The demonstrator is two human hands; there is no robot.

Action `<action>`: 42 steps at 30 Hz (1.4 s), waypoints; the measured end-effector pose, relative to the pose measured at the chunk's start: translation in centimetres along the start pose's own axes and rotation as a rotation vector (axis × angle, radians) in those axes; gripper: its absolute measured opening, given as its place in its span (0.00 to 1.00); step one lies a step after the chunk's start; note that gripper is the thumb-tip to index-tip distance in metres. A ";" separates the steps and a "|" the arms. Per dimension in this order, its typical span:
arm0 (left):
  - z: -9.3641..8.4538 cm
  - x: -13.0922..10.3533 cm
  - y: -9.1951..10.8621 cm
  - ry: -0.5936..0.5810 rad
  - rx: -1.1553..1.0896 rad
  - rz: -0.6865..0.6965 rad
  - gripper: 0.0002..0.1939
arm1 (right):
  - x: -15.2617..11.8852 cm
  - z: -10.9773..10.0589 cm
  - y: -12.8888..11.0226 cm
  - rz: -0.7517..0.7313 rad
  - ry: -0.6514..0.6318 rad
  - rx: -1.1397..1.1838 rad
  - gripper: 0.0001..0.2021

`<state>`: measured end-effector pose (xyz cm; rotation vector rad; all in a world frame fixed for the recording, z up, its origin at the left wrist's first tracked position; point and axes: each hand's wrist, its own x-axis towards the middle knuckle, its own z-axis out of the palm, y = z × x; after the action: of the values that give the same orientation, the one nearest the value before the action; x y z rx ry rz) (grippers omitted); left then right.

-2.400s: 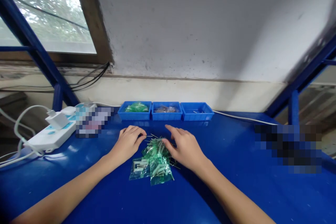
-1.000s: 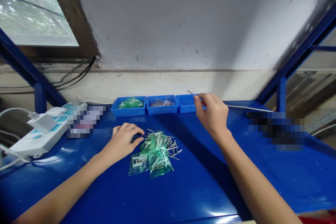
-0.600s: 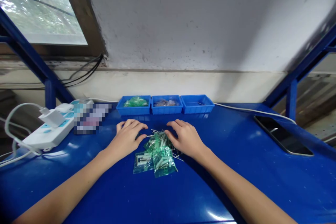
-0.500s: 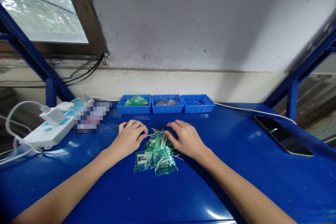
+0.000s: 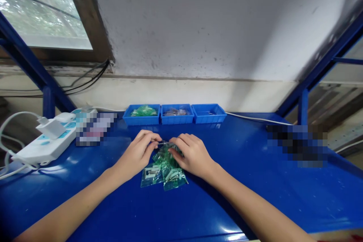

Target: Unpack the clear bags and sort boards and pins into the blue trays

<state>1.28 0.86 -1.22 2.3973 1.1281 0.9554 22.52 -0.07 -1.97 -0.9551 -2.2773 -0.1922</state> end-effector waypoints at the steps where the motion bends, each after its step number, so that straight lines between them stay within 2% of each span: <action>1: 0.1 -0.1 0.2 -0.015 -0.010 0.024 0.10 | 0.0 0.0 0.0 -0.016 0.012 -0.005 0.06; 5: 0.2 -0.2 0.6 -0.026 -0.017 0.081 0.10 | -0.2 0.0 -0.1 -0.065 0.053 -0.022 0.04; 11: -0.3 0.0 0.8 -0.009 0.051 0.171 0.03 | -0.2 -0.2 -0.5 -0.062 0.057 0.027 0.05; 15: -0.5 0.1 0.8 0.000 0.077 0.216 0.05 | 0.0 -0.4 -0.8 -0.083 0.053 0.037 0.06; 20: -0.8 0.3 0.8 0.034 0.075 0.186 0.08 | 0.1 -0.8 -0.6 -0.040 0.088 -0.014 0.08; 26: -1.0 0.1 0.7 -0.031 0.083 0.187 0.10 | 0.2 -1.2 -1.0 -0.178 0.143 -0.155 0.02; 29: -1.1 0.2 0.1 -0.058 0.146 0.109 0.10 | 0.5 -2.7 -0.1 -0.220 0.275 -0.166 0.04; 31: -1.0 0.2 -0.7 -0.100 0.230 0.041 0.10 | 0.9 -4.2 1.6 -0.218 0.465 -0.215 0.05; 33: -0.8 0.1 -1.8 -0.162 0.311 0.014 0.09 | 1.3 -5.5 4.0 -0.100 0.636 -0.338 0.02; 34: -0.7 0.0 -2.2 -0.189 0.336 0.010 0.08 | 1.4 -5.9 5.2 0.033 0.648 -0.419 0.01; 35: -0.6 0.0 -2.7 -0.206 0.351 0.006 0.07 | 1.4 -6.1 6.3 0.181 0.586 -0.480 0.04; 37: -0.3 -0.1 -3.2 -0.210 0.360 -0.005 0.06 | 1.1 -5.7 7.6 0.446 0.352 -0.525 0.09; 38: -0.2 -0.1 -3.3 -0.202 0.359 -0.013 0.06 | 0.9 -5.2 7.7 0.525 0.231 -0.504 0.10; 40: -0.2 0.1 -3.4 -0.171 0.353 -0.025 0.07 | 0.3 -3.7 6.8 0.564 0.065 -0.408 0.08; 42: -0.3 0.3 -3.2 -0.123 0.343 -0.045 0.06 | -0.1 -2.1 4.9 0.494 -0.007 -0.275 0.06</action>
<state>-0.57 3.17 -2.58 2.6387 1.3865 0.6306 26.96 2.68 -0.92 -1.6265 -1.9770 -0.2891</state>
